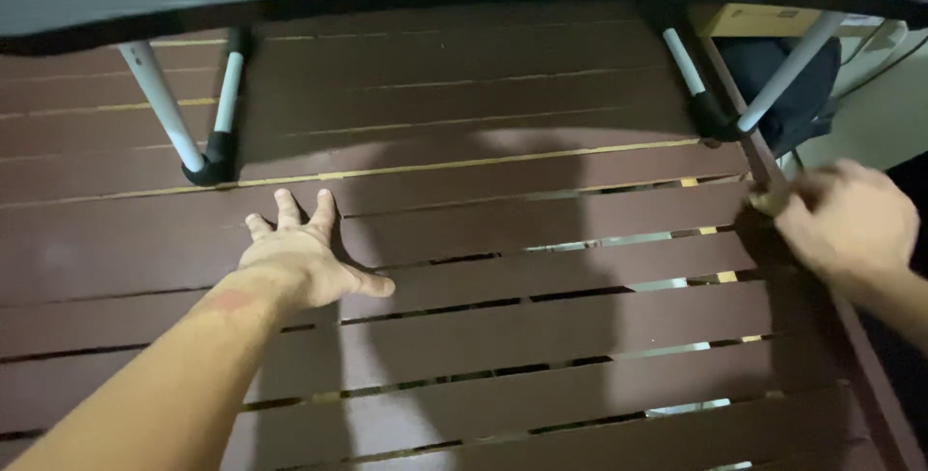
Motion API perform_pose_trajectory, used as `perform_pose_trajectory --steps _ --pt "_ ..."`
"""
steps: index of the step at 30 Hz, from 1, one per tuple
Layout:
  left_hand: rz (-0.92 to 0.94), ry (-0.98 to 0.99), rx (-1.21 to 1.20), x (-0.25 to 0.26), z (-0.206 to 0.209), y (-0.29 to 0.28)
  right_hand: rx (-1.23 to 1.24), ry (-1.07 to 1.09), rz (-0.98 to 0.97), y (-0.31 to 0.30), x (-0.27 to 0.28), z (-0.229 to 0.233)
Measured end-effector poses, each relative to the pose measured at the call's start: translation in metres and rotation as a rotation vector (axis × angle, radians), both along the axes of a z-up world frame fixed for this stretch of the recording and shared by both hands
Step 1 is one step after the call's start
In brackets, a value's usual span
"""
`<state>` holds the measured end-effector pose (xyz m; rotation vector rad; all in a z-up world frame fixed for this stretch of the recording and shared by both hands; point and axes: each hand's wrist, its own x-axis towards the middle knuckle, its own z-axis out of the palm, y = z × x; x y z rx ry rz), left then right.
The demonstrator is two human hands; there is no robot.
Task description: Wiping down a wooden slatted surface with a wet cloth.
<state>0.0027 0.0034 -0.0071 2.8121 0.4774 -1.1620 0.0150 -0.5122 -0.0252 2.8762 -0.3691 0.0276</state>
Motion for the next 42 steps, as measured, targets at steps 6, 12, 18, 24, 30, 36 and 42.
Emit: perform_pose_trajectory --steps 6,12,18,24,30,36,42 --pt "-0.017 -0.002 0.022 -0.001 0.004 -0.003 0.146 -0.072 0.272 -0.068 0.062 -0.064" --pt "0.022 -0.01 0.018 -0.002 0.013 -0.008 0.133 -0.063 0.076 -0.015 -0.004 -0.029" --pt "-0.26 -0.176 0.029 0.002 0.008 -0.042 0.13 -0.216 0.303 -0.033 0.0 -0.055" --pt "-0.386 -0.368 -0.158 0.015 0.005 -0.116 0.176 -0.052 0.269 -0.026 0.067 -0.039" --pt "-0.402 -0.349 -0.178 0.044 0.001 -0.164 0.196 -0.179 0.356 -0.026 0.034 -0.048" --pt "-0.376 -0.197 -0.058 0.057 0.008 -0.187 0.326 -0.17 0.35 -0.018 0.017 -0.033" --pt "-0.368 -0.148 -0.016 0.067 0.003 -0.194 0.308 -0.21 0.39 -0.031 0.076 -0.05"
